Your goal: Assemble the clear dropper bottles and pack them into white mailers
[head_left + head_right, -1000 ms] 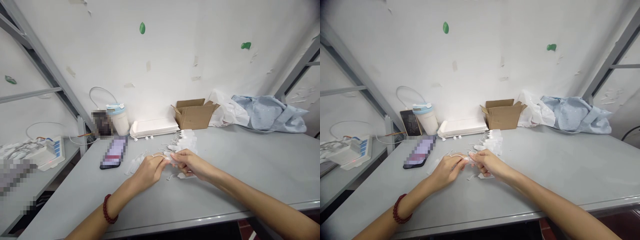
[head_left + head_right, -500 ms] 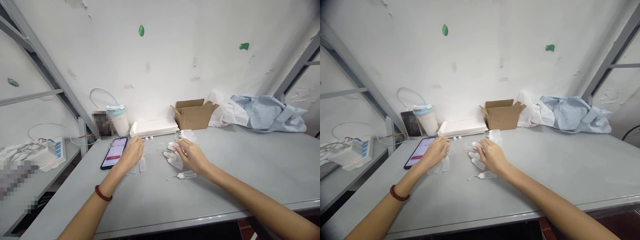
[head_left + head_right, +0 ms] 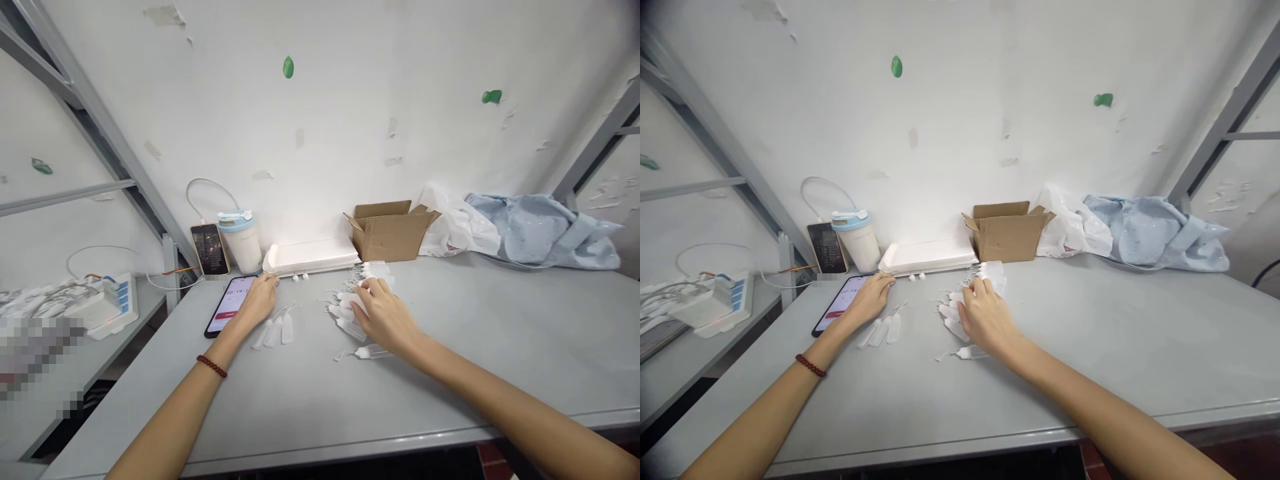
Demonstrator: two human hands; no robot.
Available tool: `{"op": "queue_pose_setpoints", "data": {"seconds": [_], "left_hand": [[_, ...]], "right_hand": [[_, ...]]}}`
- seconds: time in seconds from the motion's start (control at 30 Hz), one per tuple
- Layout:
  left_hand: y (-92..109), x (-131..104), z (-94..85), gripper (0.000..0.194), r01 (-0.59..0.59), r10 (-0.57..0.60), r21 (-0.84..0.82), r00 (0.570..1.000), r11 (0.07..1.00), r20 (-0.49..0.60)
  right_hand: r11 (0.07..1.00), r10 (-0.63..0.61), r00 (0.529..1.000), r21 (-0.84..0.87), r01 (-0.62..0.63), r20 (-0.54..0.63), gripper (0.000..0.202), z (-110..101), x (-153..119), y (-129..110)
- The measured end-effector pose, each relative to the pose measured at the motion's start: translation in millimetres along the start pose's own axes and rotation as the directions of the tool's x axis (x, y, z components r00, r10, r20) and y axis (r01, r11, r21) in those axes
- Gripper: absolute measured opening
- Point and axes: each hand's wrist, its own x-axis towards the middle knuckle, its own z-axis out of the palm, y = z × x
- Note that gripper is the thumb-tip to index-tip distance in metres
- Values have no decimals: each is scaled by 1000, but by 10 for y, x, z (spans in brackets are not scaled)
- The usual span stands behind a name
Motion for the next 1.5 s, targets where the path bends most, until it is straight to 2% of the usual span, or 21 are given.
{"op": "queue_pose_setpoints", "data": {"seconds": [0.13,0.27,0.47,0.57,0.67,0.77,0.87,1.03,1.17,1.33,1.43,1.5], "left_hand": [[21,6,1,34,23,-23,-21,1000,1000,11],[74,-2,-45,30,71,-70,-60,997,996,34],[106,-1,-125,21,214,-211,-173,977,961,38],[132,9,-146,18,278,-275,-282,960,918,50],[208,10,-173,16,317,-313,-434,946,843,84],[315,-5,-215,20,332,-321,-579,939,745,125],[401,-24,-260,27,342,-329,-668,932,661,152],[475,-37,-329,30,397,-384,-817,892,418,238],[511,-44,-367,29,414,-404,-853,873,318,273],[546,-65,-378,24,426,-343,-889,870,167,353],[578,-83,-384,21,421,-291,-901,879,105,377],[612,-97,-387,21,428,-273,-900,878,85,392]], "right_hand": [[994,6,1000,107,-8,25,15,-9,-12,-19],[983,-38,998,178,44,-40,15,-2,-29,-34],[925,-234,955,261,277,-184,16,16,-67,-113],[894,-341,934,270,358,-108,17,7,-76,-208],[881,-415,907,282,381,73,21,-17,-51,-331],[865,-464,858,320,386,220,27,-40,16,-466],[844,-513,802,349,407,306,31,-37,116,-600],[866,-469,790,383,322,394,29,73,283,-771],[876,-444,795,385,289,414,29,156,341,-814],[883,-445,790,355,308,422,24,60,284,-759],[900,-421,824,290,326,380,24,21,191,-665],[906,-415,855,220,361,310,22,47,117,-570]]}}
